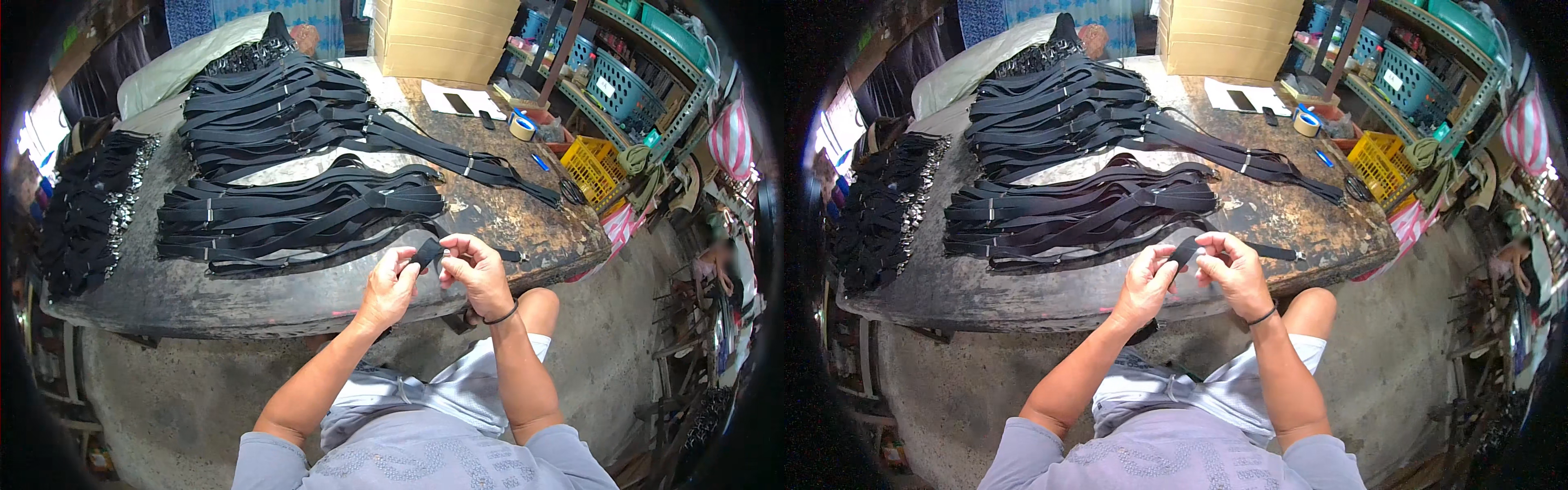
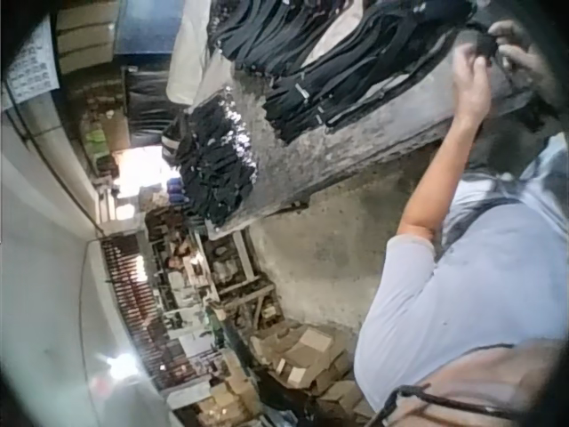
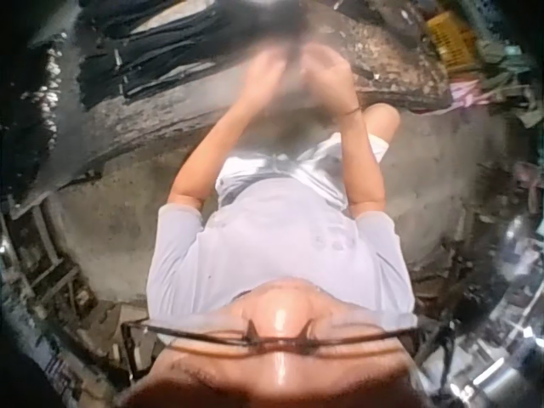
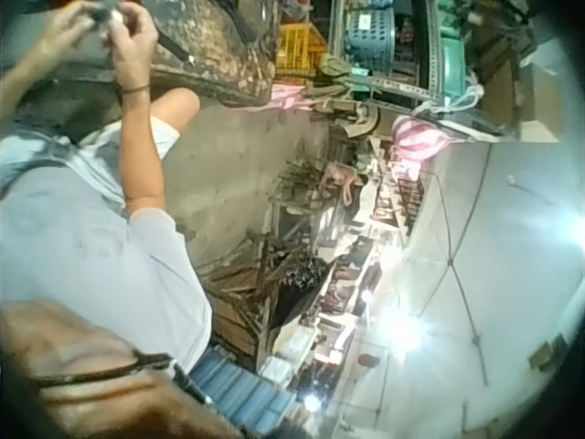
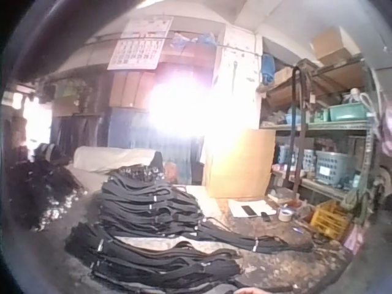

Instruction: Assembling hardware onto straps and trimming the ends using scissors.

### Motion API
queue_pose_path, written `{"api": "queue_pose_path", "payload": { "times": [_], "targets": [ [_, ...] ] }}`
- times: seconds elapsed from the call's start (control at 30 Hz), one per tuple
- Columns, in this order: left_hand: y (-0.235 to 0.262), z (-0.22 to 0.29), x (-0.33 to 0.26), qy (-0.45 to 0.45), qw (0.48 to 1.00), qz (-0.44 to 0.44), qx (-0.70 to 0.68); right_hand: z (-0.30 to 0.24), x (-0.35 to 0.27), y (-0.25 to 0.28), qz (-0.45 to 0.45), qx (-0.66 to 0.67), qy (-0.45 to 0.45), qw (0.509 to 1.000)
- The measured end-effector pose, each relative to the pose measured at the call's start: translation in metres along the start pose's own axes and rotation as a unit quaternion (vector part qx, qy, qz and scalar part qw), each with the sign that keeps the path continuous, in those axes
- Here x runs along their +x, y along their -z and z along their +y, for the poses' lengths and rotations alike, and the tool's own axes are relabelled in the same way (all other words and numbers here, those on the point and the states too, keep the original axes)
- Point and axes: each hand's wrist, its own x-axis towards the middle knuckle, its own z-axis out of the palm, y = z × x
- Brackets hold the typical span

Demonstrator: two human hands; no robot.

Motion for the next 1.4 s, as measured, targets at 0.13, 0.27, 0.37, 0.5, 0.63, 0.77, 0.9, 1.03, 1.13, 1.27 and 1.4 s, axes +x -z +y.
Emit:
{"api": "queue_pose_path", "payload": {
  "times": [0.13,0.27,0.37,0.5,0.63,0.77,0.9,1.03,1.13,1.27,1.4],
  "targets": [
    [-0.011,-0.009,0.002,-0.033,0.999,0.009,0.034,0.011,-0.007,0.005,0.039,-0.003,0.035,0.999],
    [-0.022,-0.008,0.002,-0.089,0.991,0.057,0.08,0.018,-0.013,0.008,0.038,0.017,0.042,0.998],
    [-0.029,0.0,-0.001,-0.129,0.979,0.059,0.148,0.022,-0.014,0.009,0.045,0.022,0.068,0.996],
    [-0.036,0.006,-0.005,-0.155,0.964,0.077,0.203,0.024,-0.016,0.011,0.043,0.015,0.072,0.996],
    [-0.04,0.004,-0.005,-0.204,0.942,0.096,0.247,0.03,-0.018,0.011,0.062,-0.013,0.119,0.991],
    [-0.04,0.006,-0.004,-0.252,0.912,0.119,0.3,0.038,-0.017,0.013,0.094,-0.162,0.222,0.957],
    [-0.039,0.004,-0.002,-0.278,0.91,0.122,0.282,0.038,-0.016,0.01,0.101,-0.112,0.227,0.962],
    [-0.036,0.002,-0.001,-0.29,0.901,0.121,0.3,0.029,-0.017,0.007,0.125,-0.201,0.23,0.944],
    [-0.036,0.002,-0.001,-0.274,0.906,0.118,0.3,0.03,-0.015,0.013,0.154,-0.155,0.197,0.956],
    [-0.033,-0.002,0.003,-0.222,0.925,0.12,0.285,0.028,-0.004,0.02,0.192,-0.142,0.154,0.959],
    [-0.028,0.001,0.004,-0.177,0.944,0.107,0.256,0.023,0.003,0.021,0.174,-0.135,0.163,0.962]
  ]
}}
